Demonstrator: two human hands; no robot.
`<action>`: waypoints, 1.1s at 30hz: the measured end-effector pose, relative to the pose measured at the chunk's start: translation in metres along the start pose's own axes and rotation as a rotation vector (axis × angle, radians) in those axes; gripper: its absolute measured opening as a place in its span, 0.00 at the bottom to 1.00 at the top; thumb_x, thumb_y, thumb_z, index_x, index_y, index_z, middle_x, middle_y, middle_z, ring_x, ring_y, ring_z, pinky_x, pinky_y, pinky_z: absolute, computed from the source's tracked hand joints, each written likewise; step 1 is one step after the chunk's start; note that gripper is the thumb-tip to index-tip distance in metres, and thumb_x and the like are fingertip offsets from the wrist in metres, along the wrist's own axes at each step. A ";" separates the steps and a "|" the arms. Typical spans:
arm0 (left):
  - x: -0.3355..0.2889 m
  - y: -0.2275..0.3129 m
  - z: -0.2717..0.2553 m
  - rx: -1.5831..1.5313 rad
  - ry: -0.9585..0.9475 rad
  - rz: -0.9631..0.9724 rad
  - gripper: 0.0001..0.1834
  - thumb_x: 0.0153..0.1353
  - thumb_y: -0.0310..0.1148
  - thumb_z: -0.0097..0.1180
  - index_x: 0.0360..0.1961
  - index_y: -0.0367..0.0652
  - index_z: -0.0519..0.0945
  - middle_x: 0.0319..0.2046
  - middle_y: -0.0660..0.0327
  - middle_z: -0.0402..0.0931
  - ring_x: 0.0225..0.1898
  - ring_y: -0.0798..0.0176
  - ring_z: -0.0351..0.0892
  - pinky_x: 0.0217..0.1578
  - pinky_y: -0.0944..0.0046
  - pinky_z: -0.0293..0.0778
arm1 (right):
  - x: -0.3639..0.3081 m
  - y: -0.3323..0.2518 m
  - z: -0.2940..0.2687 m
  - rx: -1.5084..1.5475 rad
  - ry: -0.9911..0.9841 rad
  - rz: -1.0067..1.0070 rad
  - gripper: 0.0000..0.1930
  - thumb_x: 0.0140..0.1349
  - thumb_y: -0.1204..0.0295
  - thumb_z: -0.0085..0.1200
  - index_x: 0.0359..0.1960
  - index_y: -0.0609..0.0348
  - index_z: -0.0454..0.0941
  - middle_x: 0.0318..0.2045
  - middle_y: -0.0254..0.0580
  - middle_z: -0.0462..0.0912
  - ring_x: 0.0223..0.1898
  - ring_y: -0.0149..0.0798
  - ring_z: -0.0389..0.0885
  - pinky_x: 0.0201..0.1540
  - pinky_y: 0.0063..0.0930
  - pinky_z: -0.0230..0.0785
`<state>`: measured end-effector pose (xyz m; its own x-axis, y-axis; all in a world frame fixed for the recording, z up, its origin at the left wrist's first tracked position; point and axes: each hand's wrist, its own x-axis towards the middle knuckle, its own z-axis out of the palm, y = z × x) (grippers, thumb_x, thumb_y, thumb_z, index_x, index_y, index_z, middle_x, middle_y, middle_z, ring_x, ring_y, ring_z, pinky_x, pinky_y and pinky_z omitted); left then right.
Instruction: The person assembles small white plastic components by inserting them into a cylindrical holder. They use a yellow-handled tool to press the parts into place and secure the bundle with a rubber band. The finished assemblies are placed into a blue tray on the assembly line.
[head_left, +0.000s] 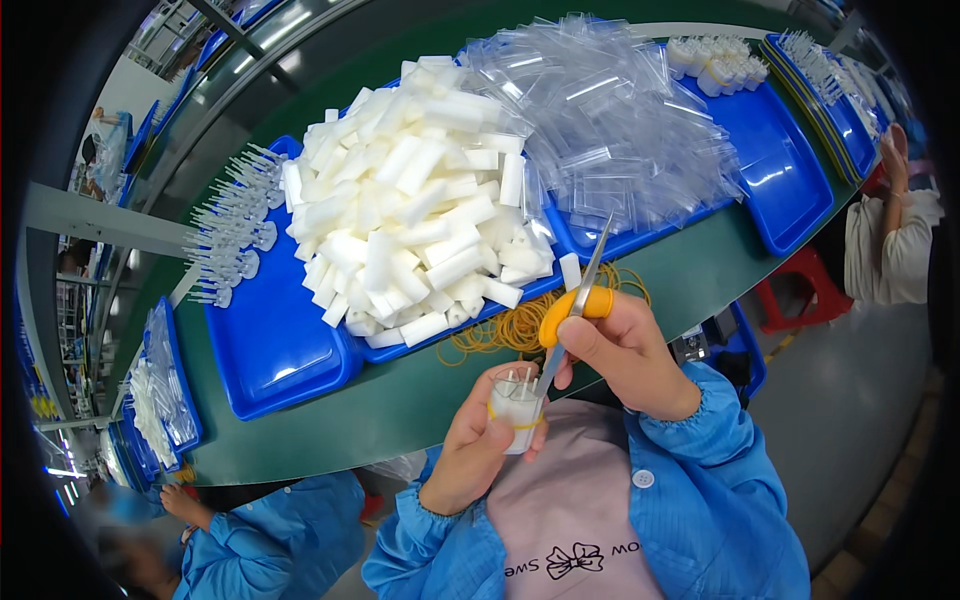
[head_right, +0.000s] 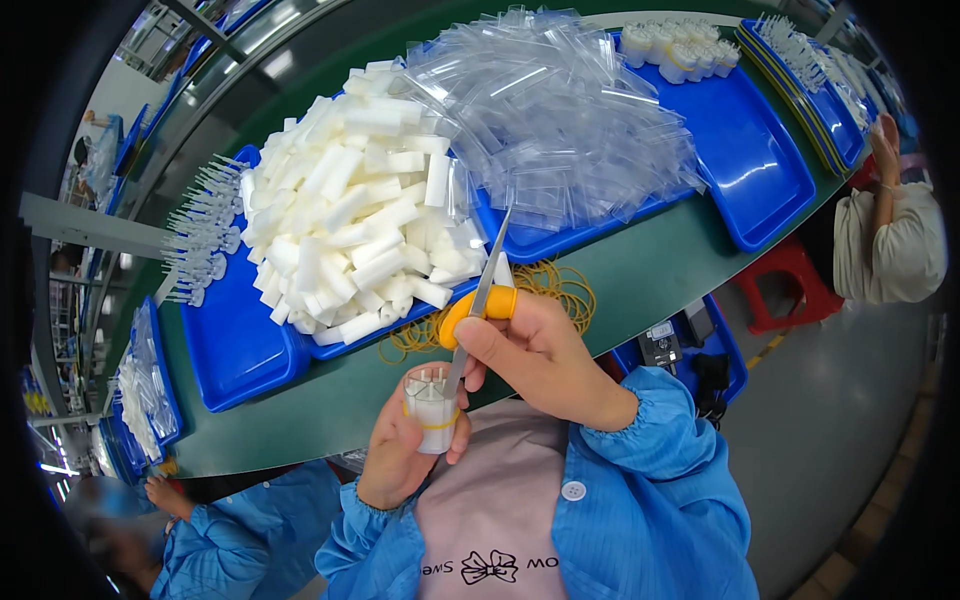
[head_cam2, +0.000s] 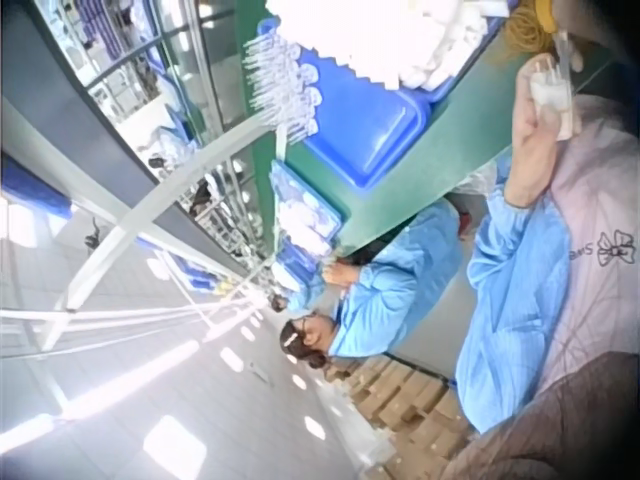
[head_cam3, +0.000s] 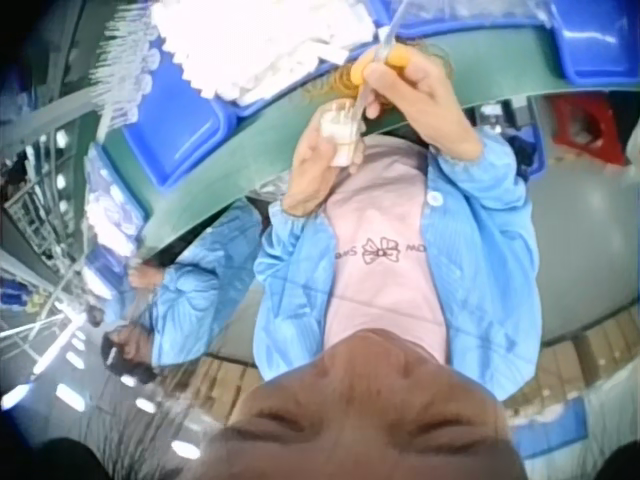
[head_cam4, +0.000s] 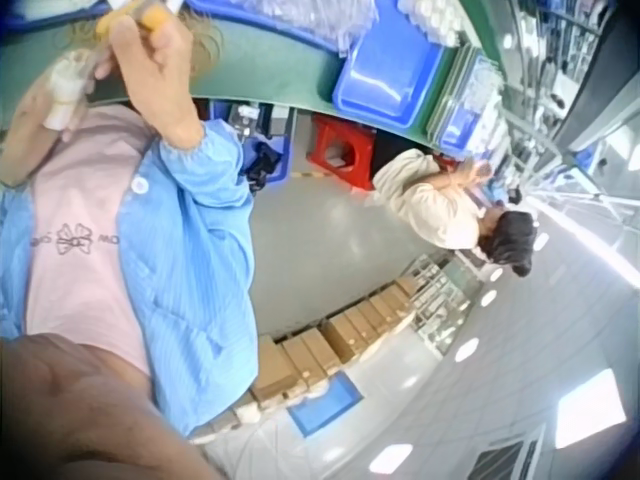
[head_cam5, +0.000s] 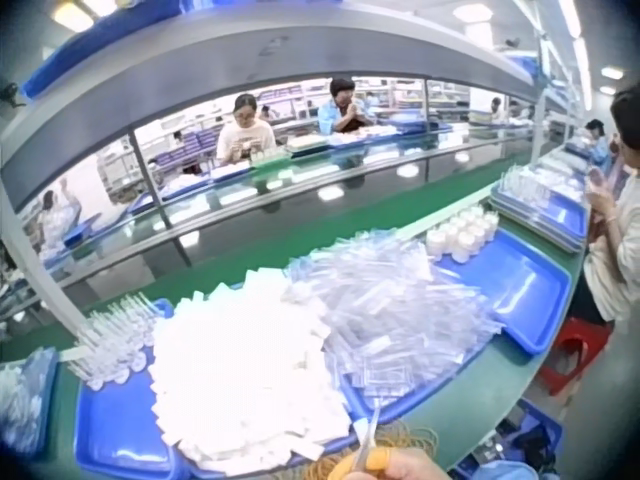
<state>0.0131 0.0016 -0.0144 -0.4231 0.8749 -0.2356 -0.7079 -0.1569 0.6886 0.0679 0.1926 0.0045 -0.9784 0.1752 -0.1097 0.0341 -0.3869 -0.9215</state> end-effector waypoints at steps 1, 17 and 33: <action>0.000 0.000 0.000 -0.007 -0.005 0.001 0.34 0.63 0.47 0.52 0.61 0.37 0.56 0.45 0.57 0.68 0.34 0.65 0.71 0.31 0.68 0.68 | -0.001 0.001 0.001 0.010 -0.012 0.010 0.11 0.67 0.68 0.47 0.37 0.66 0.74 0.29 0.40 0.78 0.25 0.28 0.77 0.30 0.20 0.71; 0.001 -0.012 -0.016 -0.282 -0.060 -0.138 0.38 0.63 0.59 0.43 0.60 0.36 0.63 0.48 0.55 0.69 0.38 0.62 0.71 0.37 0.65 0.69 | -0.008 0.003 -0.002 -0.031 0.123 -0.155 0.13 0.67 0.66 0.47 0.38 0.66 0.73 0.28 0.40 0.78 0.26 0.29 0.77 0.30 0.21 0.71; 0.009 -0.007 -0.006 -0.196 -0.098 -0.129 0.39 0.61 0.58 0.49 0.60 0.36 0.60 0.48 0.60 0.65 0.41 0.64 0.70 0.42 0.65 0.69 | -0.006 0.004 -0.002 -0.040 0.007 -0.070 0.11 0.68 0.69 0.45 0.38 0.66 0.72 0.29 0.39 0.77 0.28 0.27 0.76 0.32 0.20 0.70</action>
<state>0.0103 0.0077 -0.0255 -0.2717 0.9324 -0.2385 -0.8528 -0.1184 0.5087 0.0743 0.1920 0.0011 -0.9772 0.2071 -0.0473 -0.0260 -0.3373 -0.9410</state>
